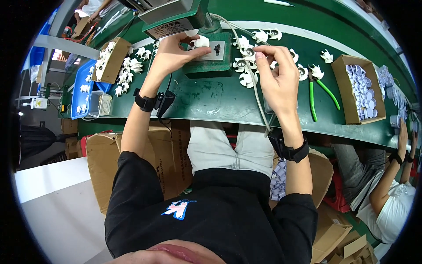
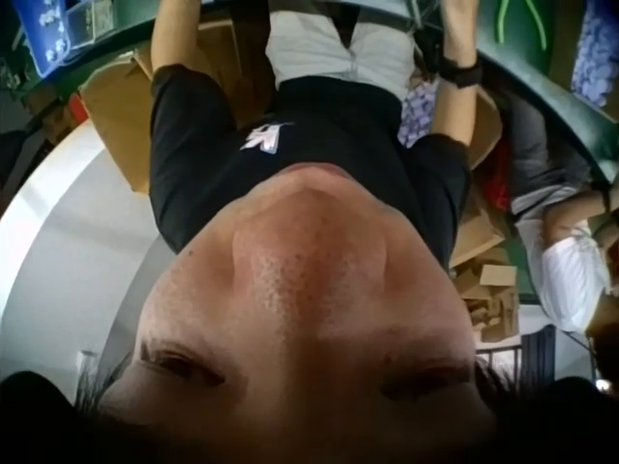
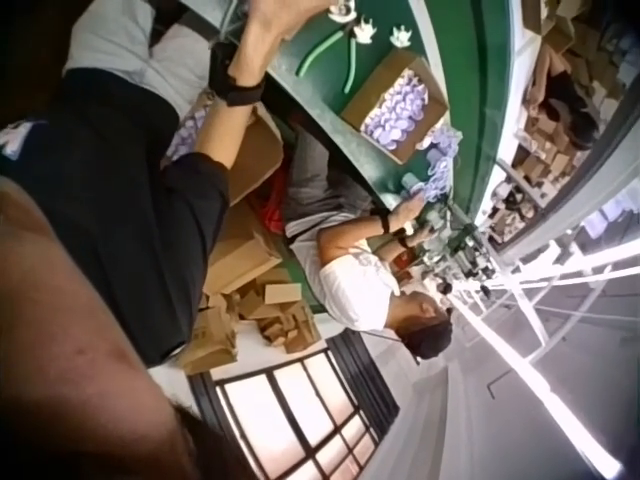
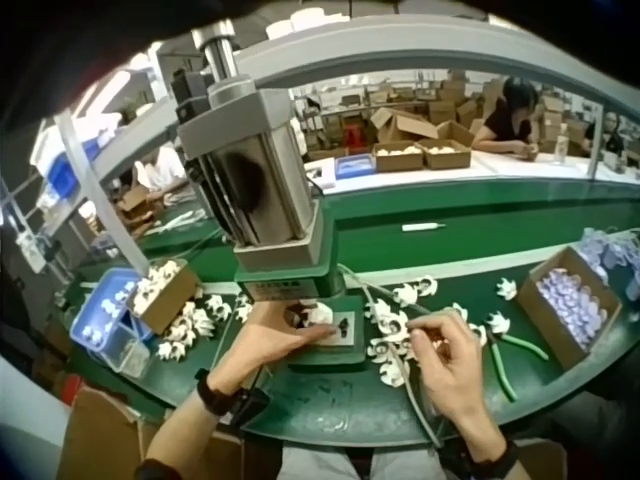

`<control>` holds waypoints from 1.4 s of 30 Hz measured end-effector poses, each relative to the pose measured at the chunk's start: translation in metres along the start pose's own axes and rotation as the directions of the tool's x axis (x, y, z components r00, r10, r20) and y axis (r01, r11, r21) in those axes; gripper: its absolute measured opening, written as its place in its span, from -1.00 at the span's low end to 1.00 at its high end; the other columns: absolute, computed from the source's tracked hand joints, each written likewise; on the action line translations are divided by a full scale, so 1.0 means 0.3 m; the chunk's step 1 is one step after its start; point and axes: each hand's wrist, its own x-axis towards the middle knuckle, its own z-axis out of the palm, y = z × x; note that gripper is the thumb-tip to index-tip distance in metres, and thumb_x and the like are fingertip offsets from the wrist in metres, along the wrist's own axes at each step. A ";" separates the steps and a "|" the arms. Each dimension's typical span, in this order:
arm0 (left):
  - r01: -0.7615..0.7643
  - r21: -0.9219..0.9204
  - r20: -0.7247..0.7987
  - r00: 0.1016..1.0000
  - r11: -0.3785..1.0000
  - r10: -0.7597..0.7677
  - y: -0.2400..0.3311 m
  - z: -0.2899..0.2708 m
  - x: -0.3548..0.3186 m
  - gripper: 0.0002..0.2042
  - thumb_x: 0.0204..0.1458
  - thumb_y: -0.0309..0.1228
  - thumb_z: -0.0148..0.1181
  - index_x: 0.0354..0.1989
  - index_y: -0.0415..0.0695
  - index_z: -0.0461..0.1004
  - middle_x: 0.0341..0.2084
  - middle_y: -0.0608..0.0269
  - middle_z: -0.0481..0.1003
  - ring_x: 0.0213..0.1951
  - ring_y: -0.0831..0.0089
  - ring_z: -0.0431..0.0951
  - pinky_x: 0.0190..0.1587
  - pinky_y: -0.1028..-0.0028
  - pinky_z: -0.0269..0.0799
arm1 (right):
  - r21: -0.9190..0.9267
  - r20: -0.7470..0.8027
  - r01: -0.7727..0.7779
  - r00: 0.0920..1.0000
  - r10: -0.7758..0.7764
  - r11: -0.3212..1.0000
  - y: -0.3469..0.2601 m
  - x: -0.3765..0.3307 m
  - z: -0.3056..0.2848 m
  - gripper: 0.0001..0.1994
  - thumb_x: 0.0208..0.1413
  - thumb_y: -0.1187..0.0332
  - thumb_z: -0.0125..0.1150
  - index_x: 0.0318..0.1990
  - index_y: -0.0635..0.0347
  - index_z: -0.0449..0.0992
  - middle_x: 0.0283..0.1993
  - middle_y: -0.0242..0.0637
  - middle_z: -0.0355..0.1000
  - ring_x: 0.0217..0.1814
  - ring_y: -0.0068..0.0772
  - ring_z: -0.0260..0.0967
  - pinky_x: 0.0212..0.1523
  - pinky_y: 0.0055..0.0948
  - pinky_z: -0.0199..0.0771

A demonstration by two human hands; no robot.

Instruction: Assembling white plastic parts on an assembly line and operating a small manual desktop press.

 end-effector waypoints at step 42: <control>-0.124 -0.076 -0.072 0.990 0.989 0.118 0.011 0.022 -0.017 -0.47 0.01 -0.19 0.53 0.10 -0.22 0.62 -0.10 0.03 0.68 -0.20 0.42 0.71 -0.16 0.48 0.60 | -0.457 0.072 0.350 0.931 -0.358 0.818 0.009 0.140 0.028 -0.77 0.34 0.37 0.12 0.00 0.21 0.66 -0.07 -0.20 0.58 -0.04 -0.40 0.59 -0.16 -0.38 0.54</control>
